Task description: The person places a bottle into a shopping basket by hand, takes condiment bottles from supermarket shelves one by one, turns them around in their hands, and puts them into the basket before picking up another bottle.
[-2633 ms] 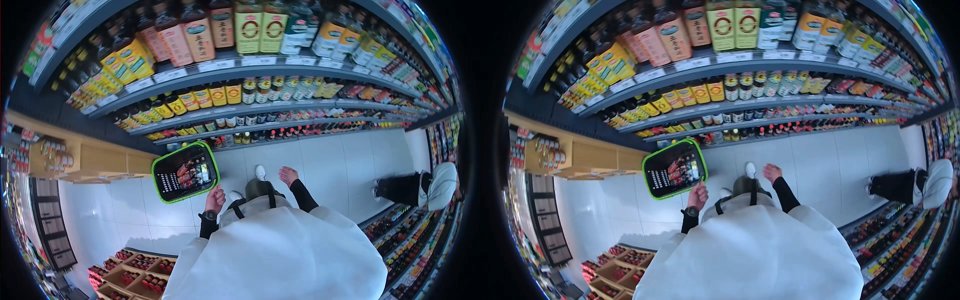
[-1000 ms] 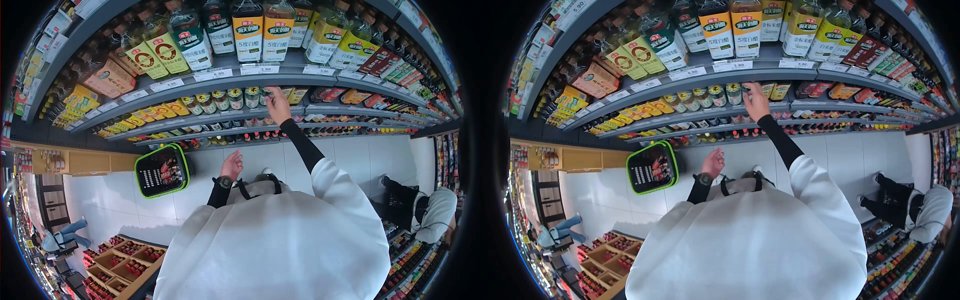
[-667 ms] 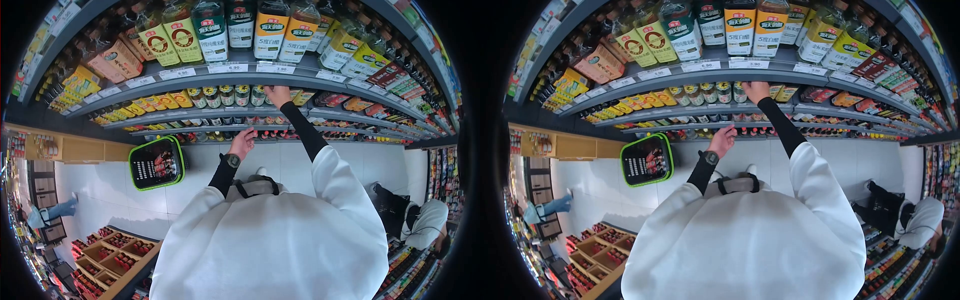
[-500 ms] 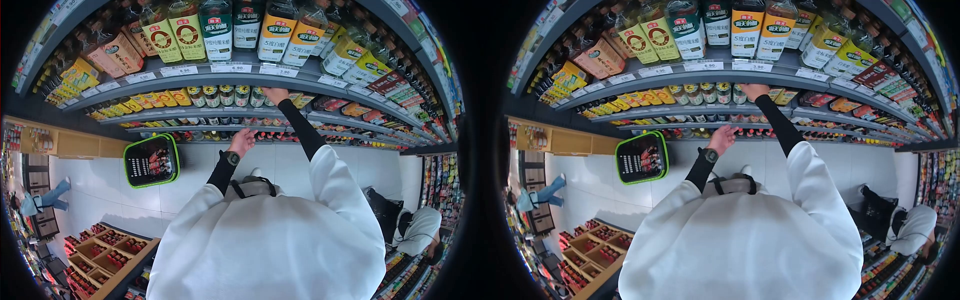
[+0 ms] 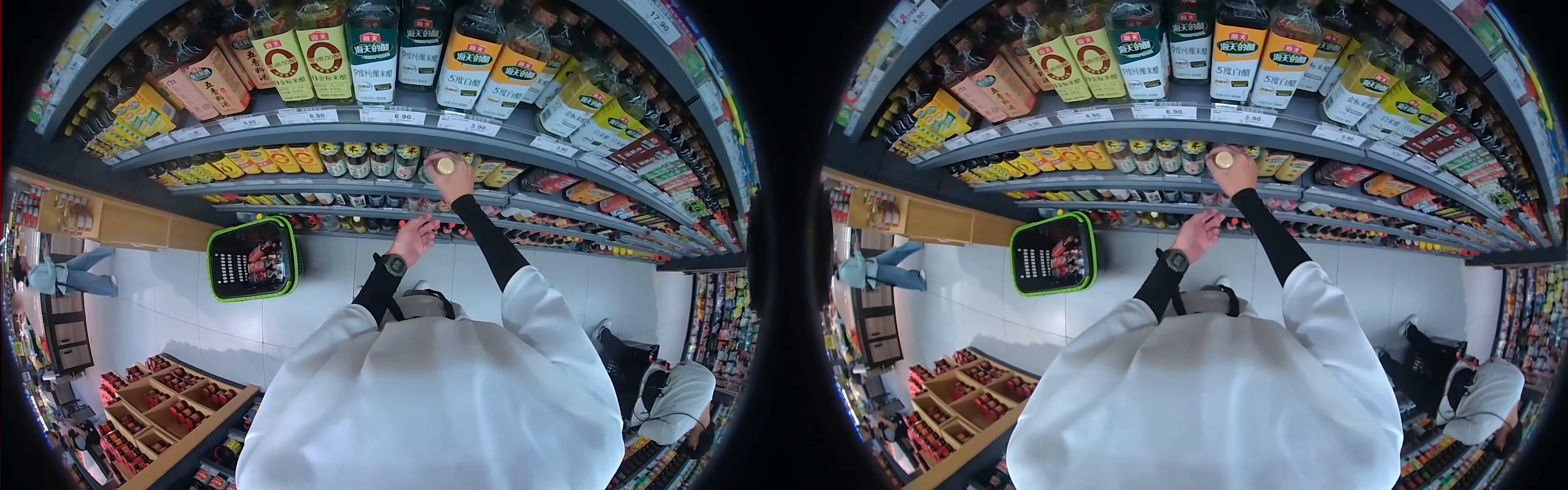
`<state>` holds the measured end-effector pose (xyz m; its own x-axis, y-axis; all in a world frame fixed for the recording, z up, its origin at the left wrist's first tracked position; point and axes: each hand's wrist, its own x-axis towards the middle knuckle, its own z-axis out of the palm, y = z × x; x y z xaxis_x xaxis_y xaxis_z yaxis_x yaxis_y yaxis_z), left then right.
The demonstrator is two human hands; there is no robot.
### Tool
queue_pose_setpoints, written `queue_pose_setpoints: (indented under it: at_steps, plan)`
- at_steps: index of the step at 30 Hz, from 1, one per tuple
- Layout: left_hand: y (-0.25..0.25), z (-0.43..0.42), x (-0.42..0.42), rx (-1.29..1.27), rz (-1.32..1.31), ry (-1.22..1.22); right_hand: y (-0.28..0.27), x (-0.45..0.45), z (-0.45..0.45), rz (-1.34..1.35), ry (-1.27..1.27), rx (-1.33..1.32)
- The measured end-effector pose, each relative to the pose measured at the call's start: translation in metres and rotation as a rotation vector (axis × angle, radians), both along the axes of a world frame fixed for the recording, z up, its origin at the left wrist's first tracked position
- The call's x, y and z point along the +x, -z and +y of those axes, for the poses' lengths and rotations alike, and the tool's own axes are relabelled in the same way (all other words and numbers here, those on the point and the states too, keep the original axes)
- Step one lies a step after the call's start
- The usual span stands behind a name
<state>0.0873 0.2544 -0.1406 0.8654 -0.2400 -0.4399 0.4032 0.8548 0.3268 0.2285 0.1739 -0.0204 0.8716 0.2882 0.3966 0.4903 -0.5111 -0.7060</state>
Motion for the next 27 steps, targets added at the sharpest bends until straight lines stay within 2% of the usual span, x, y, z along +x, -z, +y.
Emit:
queue_pose_setpoints:
  at_steps: [6,10,14,15,19,20,21,22,23,24,26,27]
  plan:
    - [-0.030,0.005,0.025,-0.063,0.095,-0.129,-0.002,-0.032,-0.007,-0.086,-0.118,-0.017]
    - [-0.023,0.011,0.058,-0.175,-0.077,-0.258,-0.003,-0.049,-0.012,-0.103,-0.193,-0.038]
    - [-0.035,0.014,0.049,-0.073,-0.161,-0.117,-0.009,-0.071,-0.020,-0.173,-0.238,-0.013]
    - [-0.020,0.014,0.046,-0.139,-0.192,-0.107,-0.015,-0.080,-0.022,-0.211,-0.232,0.005]
    - [-0.081,0.007,0.000,-0.226,-0.054,-0.103,-0.072,-0.139,-0.040,-0.321,-0.221,0.002]
    - [-0.069,0.006,-0.009,-0.286,-0.076,-0.074,-0.085,-0.150,-0.043,-0.340,-0.221,-0.016]
    - [-0.051,0.004,-0.019,-0.345,-0.095,-0.045,-0.091,-0.153,-0.042,-0.327,-0.207,0.085]
    - [-0.053,0.002,-0.035,-0.401,-0.109,-0.013,-0.094,-0.157,-0.039,-0.311,-0.187,0.189]
    - [-0.057,0.002,-0.054,0.029,-0.293,0.060,-0.098,-0.160,-0.035,-0.295,-0.163,0.297]
    - [-0.076,0.004,-0.074,0.479,-0.432,0.116,-0.107,-0.163,-0.030,0.002,-0.141,0.438]
    - [-0.077,0.023,-0.088,-0.239,-0.168,0.339,-0.128,-0.160,-0.018,0.589,-0.094,0.724]
    - [-0.089,0.034,-0.097,-0.187,-0.105,0.406,-0.134,-0.150,-0.015,0.705,-0.082,0.771]
